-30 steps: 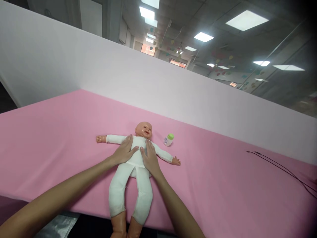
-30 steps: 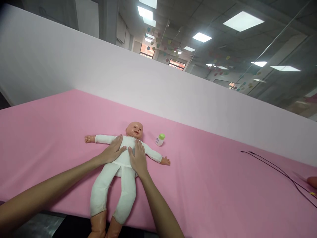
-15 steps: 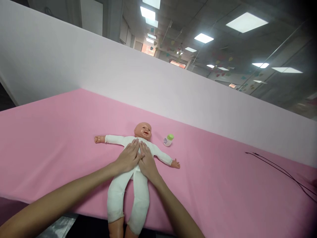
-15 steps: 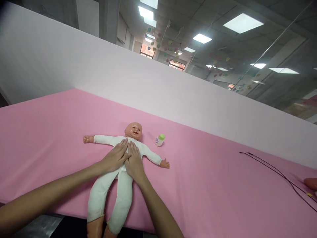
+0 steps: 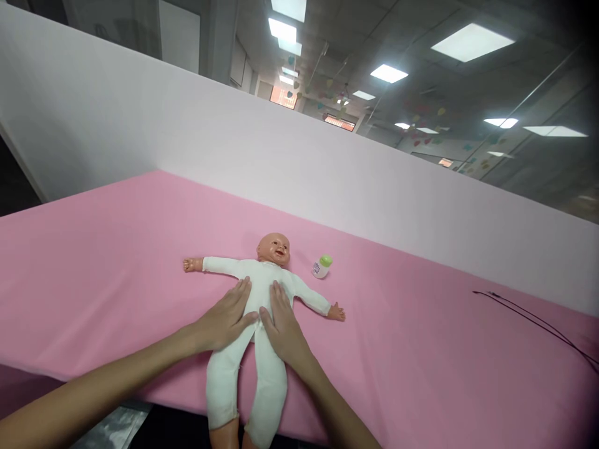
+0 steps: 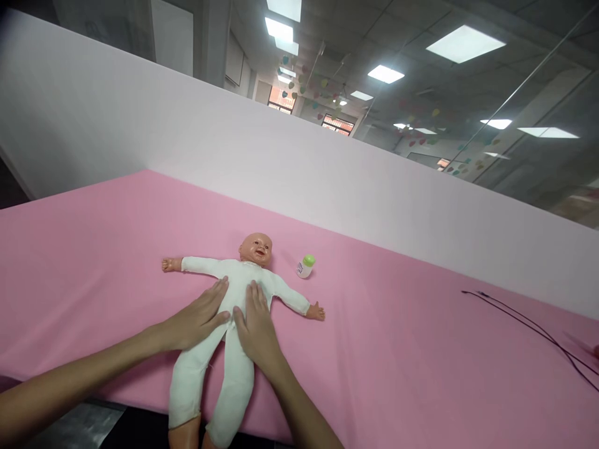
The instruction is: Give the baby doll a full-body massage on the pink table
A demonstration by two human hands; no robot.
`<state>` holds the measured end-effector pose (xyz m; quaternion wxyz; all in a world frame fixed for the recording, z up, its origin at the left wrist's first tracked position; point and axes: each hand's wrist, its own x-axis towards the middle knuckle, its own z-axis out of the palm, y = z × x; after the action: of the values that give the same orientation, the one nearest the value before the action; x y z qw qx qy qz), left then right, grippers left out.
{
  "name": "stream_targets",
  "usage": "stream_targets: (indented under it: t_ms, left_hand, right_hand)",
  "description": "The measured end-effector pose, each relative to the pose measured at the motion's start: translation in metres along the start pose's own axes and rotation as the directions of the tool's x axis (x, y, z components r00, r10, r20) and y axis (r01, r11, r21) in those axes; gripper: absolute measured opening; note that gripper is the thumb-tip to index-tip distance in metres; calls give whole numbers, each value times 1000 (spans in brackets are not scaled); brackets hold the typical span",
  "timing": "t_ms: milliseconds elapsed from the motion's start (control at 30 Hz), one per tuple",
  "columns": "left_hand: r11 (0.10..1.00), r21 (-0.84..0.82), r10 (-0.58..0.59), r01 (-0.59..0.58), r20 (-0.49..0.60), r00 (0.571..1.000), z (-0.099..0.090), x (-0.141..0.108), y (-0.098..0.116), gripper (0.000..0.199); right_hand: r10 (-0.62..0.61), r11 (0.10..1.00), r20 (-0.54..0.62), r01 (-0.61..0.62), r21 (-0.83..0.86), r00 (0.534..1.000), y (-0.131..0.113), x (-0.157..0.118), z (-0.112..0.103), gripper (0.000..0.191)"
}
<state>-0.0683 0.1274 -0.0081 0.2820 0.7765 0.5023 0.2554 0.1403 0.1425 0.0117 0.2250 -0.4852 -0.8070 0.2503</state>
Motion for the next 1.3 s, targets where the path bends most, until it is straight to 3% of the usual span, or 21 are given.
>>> stream_targets:
  t_ms: [133, 267, 367, 500, 667, 767, 867, 967, 1100, 1200, 1300]
  left_hand:
    - [999, 5, 51, -51, -52, 997, 7, 27, 17, 81]
    - [1000, 13, -8, 9, -78, 997, 2, 66, 9, 85]
    - [997, -21, -82, 80, -117, 990, -5, 76, -5, 88]
    - [993, -28, -118, 117, -48, 992, -12, 55, -11, 93]
    - [992, -4, -122, 123, 99, 988, -15, 2, -5, 90]
    - [998, 62, -7, 3, 66, 998, -8, -10, 6, 82]
    - [988, 98, 113, -115, 20, 993, 2, 7, 18, 80]
    - [989, 98, 112, -110, -15, 994, 5, 42, 20, 81]
    - [998, 49, -37, 40, -60, 998, -8, 71, 3, 85]
    - [991, 0, -130, 131, -66, 989, -25, 54, -4, 88]
    - [993, -44, -116, 112, -112, 987, -30, 2, 10, 77]
  right_hand:
    - [-115, 992, 29, 117, -44, 993, -3, 23, -1, 61]
    - [-55, 997, -92, 49, -66, 994, 9, 53, -2, 62]
    - [8, 999, -174, -13, -30, 985, 19, 57, -4, 68]
    - [113, 993, -186, -107, 46, 976, 26, 37, -5, 78]
    - [153, 985, -49, -148, 83, 987, 16, -3, -9, 79]
    - [86, 995, 45, -88, 37, 995, 5, -11, -11, 76]
    - [-47, 999, 93, 48, -11, 995, 1, 5, -11, 71]
    - [-90, 995, 36, 91, -36, 995, 9, 30, -9, 69]
    - [-5, 1000, -136, 3, -14, 991, 29, 48, -11, 69]
    - [63, 998, -208, -58, 29, 976, 43, 39, -26, 70]
    - [148, 989, -301, -149, 20, 942, 62, 18, -55, 66]
